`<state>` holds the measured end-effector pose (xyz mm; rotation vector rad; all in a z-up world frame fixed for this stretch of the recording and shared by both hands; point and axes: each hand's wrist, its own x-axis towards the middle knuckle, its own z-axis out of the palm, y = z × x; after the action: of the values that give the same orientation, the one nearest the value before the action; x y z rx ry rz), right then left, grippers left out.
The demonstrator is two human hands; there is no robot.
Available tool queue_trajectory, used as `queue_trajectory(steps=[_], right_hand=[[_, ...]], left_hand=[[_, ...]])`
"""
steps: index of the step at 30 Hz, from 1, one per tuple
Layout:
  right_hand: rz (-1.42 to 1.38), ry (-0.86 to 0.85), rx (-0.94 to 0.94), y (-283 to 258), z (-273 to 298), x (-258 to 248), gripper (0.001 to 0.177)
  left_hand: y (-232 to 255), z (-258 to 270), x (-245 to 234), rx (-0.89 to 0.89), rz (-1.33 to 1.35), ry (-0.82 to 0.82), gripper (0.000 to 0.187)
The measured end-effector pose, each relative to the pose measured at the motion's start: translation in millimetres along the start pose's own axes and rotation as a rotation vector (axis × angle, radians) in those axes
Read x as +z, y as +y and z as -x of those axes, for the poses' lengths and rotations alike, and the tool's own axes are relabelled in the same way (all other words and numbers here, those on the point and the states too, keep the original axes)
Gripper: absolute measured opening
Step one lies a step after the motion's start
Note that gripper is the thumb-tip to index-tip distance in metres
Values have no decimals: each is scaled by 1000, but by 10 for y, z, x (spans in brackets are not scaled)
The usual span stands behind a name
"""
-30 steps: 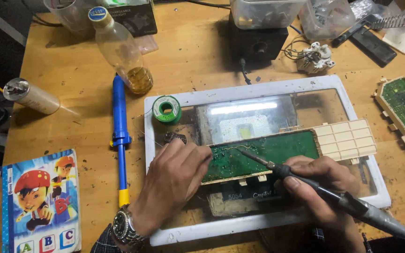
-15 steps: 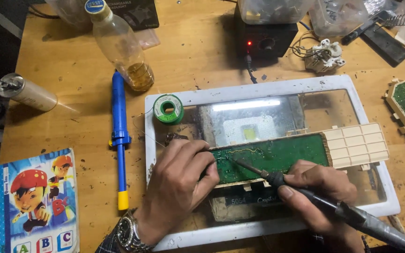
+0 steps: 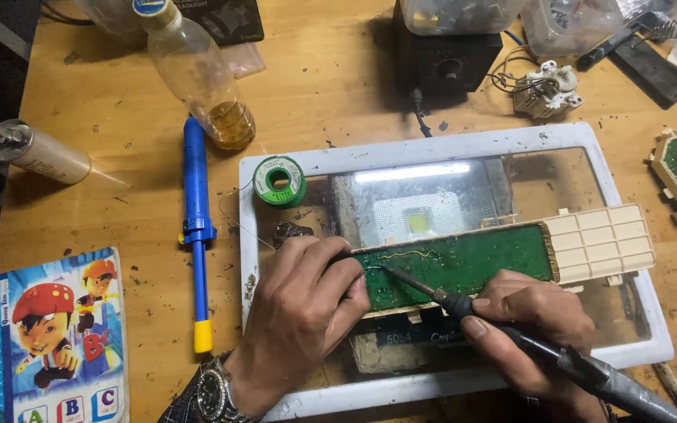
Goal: Soldering components onto a green circuit board using a soldering iron at a workbench.
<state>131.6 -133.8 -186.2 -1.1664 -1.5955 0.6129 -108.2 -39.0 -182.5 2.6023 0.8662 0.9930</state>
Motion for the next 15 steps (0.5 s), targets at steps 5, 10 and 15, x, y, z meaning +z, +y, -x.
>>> queue_trajectory(steps=[5,10,15], right_hand=[[-3,35,10,39,43,13,12],[15,36,7,17,30,17,12],[23,-6,3,-17,-13,8,14]], left_hand=[[0,4,3,5,-19,-4,6],[3,-1,2,0,-21,-1,6],[-5,11,25,10,-45,13,7]])
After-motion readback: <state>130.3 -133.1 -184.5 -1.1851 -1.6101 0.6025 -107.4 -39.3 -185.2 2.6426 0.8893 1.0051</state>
